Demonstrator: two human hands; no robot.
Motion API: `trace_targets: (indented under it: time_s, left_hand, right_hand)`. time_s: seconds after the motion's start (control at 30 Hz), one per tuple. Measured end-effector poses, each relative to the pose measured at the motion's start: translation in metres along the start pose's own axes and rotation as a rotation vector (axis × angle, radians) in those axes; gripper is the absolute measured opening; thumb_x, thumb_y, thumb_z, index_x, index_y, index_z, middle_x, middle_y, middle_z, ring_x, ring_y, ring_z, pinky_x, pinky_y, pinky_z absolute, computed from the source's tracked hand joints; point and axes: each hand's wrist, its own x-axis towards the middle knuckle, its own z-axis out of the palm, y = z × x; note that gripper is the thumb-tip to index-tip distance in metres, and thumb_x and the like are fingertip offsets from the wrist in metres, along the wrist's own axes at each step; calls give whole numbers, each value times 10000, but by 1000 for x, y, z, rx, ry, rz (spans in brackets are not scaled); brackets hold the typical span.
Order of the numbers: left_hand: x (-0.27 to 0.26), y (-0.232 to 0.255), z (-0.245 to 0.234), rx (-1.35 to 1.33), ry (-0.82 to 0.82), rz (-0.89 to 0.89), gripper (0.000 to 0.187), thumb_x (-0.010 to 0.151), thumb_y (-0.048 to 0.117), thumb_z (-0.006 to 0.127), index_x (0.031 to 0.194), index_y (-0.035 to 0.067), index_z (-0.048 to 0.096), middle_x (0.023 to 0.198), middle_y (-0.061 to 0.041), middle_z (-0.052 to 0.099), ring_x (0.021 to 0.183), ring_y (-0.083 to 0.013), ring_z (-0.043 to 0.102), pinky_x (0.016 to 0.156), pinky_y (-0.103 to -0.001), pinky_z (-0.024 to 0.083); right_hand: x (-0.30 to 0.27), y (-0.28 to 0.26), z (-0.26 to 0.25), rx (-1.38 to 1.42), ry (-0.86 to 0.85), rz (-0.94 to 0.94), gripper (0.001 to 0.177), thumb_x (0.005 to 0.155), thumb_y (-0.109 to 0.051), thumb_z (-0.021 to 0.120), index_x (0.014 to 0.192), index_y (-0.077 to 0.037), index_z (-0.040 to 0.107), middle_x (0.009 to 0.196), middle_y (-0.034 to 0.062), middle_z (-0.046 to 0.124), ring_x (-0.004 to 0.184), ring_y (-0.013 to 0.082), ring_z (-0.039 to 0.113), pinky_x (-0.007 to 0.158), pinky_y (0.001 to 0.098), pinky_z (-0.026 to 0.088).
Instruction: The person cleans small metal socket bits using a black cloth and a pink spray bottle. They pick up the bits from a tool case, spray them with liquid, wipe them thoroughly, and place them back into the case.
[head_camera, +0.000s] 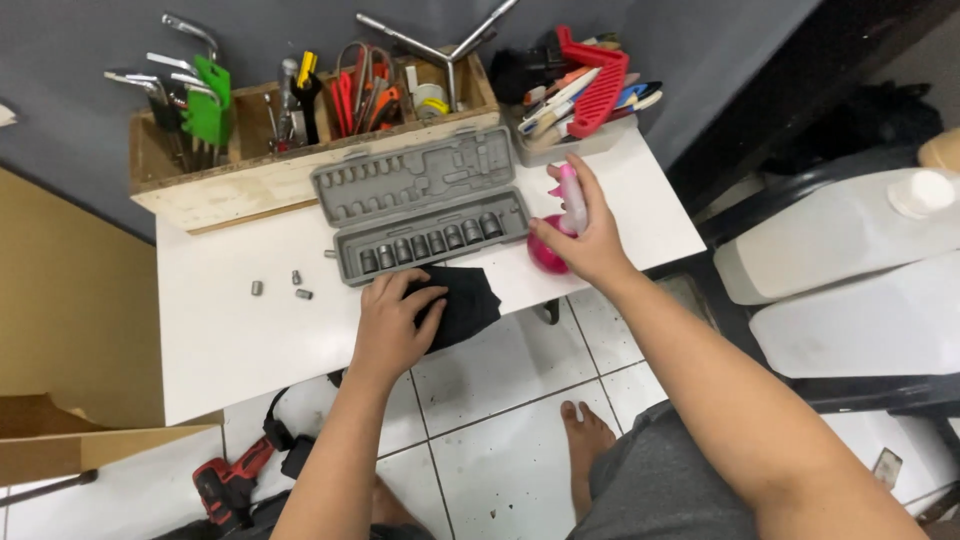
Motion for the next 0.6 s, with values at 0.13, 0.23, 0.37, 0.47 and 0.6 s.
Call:
trace_targets:
  time_s: [0.13,0.23,0.37,0.47,0.6]
  left_hand:
    - [3,4,5,-16,-28,-22,194,947,283,664,1103,240,772,1167,4,664,1194,-227,539,955,-375,422]
    - [0,-2,2,3,-17,-49,228,955,300,656,1158,251,749,1171,4,655,1199,-224,534,964,-376,418]
    - [-8,-11,-13,-18,38,-105,293,922,348,699,1181,214,735,1182,-13,655,1195,-233,536,963,-377,408]
    - [-17,-22,-21,-34,54,-146,359,887,389,725,1196,206,724,1211,-17,639,1213,-241,514,976,-382,393]
    - [-29,-28,-34,-61,5,-189,443,836,409,747,1220,192,710,1269,-27,609,1257,-264,472,1008,-393,375]
  right_hand:
    - [4,12,-7,-34,-13,65,629,853,-132,801,1418,-117,525,1330,84,652,1211,224,612,985,351,476]
    - [6,9,-6,-70,-28,52,395,891,-94,728,1268,-122,614,1230,66,695,1179,231,648,949,352,514]
    - [7,-4,-3,-194,-94,-99,171,957,-159,703,1121,-119,676,1030,69,732,1029,247,705,865,361,551]
    - [0,-37,12,-243,-298,-124,194,909,-182,734,1076,-93,692,942,123,741,950,312,716,833,428,555]
    - [-21,-76,39,-232,-691,37,184,872,-223,709,1006,-98,715,872,148,779,850,337,738,763,465,575]
